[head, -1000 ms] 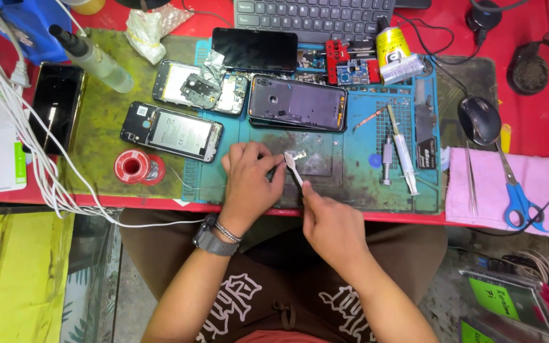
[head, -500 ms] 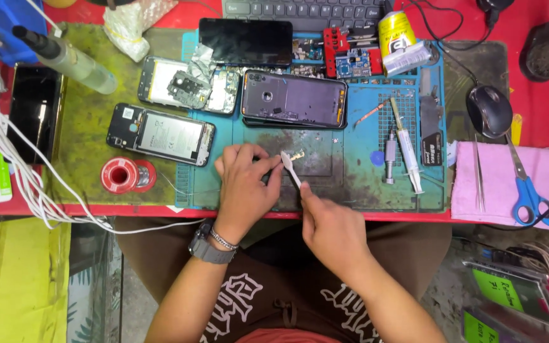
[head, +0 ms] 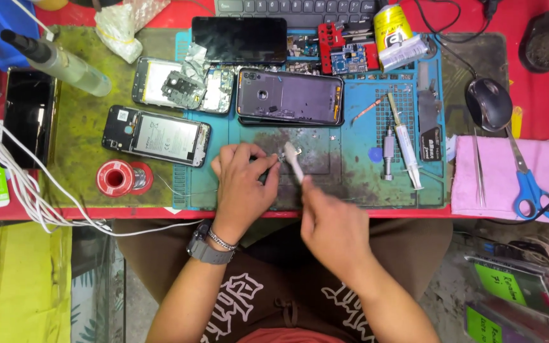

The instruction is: Cleaning and inspecting internal components of a mobile phone using a brush and specialized tools.

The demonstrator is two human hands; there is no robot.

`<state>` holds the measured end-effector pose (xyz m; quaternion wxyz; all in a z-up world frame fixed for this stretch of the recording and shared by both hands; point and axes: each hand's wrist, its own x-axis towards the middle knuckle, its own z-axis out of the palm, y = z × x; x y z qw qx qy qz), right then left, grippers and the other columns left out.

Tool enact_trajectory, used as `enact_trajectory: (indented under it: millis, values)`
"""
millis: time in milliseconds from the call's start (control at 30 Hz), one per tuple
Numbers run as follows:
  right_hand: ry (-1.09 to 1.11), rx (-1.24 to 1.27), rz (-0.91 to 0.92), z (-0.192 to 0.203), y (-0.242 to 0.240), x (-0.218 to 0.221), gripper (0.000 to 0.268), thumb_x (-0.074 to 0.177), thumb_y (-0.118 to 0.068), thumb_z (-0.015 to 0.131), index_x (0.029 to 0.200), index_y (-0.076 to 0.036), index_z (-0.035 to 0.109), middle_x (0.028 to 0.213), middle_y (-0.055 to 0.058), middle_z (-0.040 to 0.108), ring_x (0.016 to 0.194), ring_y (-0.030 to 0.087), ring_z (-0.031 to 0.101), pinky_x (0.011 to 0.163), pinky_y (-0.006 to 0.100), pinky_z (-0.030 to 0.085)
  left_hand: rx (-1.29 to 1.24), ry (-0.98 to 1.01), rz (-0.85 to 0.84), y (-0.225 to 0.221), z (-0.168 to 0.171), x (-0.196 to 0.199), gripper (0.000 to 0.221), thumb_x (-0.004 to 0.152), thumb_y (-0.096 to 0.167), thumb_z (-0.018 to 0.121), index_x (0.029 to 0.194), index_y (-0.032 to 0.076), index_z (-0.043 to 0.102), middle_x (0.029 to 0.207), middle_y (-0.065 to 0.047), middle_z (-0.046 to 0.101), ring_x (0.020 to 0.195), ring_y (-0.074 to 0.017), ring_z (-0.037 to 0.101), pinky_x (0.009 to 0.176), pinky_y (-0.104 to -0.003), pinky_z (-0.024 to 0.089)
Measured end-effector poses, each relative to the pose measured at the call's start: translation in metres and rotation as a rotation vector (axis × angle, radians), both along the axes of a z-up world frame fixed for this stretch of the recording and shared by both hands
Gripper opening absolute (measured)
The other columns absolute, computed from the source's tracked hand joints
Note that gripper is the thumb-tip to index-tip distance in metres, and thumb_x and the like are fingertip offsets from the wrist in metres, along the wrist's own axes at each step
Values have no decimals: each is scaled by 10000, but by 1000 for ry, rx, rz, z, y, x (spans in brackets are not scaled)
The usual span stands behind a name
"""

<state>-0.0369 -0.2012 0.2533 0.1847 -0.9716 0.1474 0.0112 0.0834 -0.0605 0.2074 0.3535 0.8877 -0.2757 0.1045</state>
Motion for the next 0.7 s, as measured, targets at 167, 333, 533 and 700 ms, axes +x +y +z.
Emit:
enact_trajectory:
  millis: [167, 333, 533, 700]
  values:
    - [-25, -43, 3, -10, 1, 8, 410, 923, -290, 558, 1300, -228, 707, 813, 116, 785, 723, 404, 751, 639, 565, 582, -4, 0, -4, 0, 0, 0, 85, 882, 241, 752, 928, 191, 803, 899, 4, 586, 1006, -270, 556, 851, -408, 324]
    - [-35, -48, 38, -24, 3, 6, 417, 909, -290, 556, 1297, -243, 703, 832, 81, 793, 720, 382, 758, 627, 554, 587, 2, -10, -6, 1, 0, 0, 92, 888, 244, 743, 935, 189, 801, 903, 6, 582, 1011, -267, 553, 858, -409, 324]
    - [-56, -94, 55, -26, 3, 6, 400, 926, -310, 544, 1288, -269, 709, 758, 92, 765, 675, 387, 749, 591, 544, 582, 0, -7, -8, 1, 3, 0, 93, 898, 245, 739, 935, 183, 798, 906, 0, 587, 1018, -269, 553, 860, -410, 324]
    - [-67, -131, 77, -27, 9, 5, 418, 911, -296, 554, 1298, -245, 707, 737, 96, 756, 647, 382, 746, 564, 531, 581, -1, 20, -19, 3, 6, -1, 97, 914, 229, 727, 947, 173, 798, 898, 1, 578, 1005, -267, 546, 854, -403, 323]
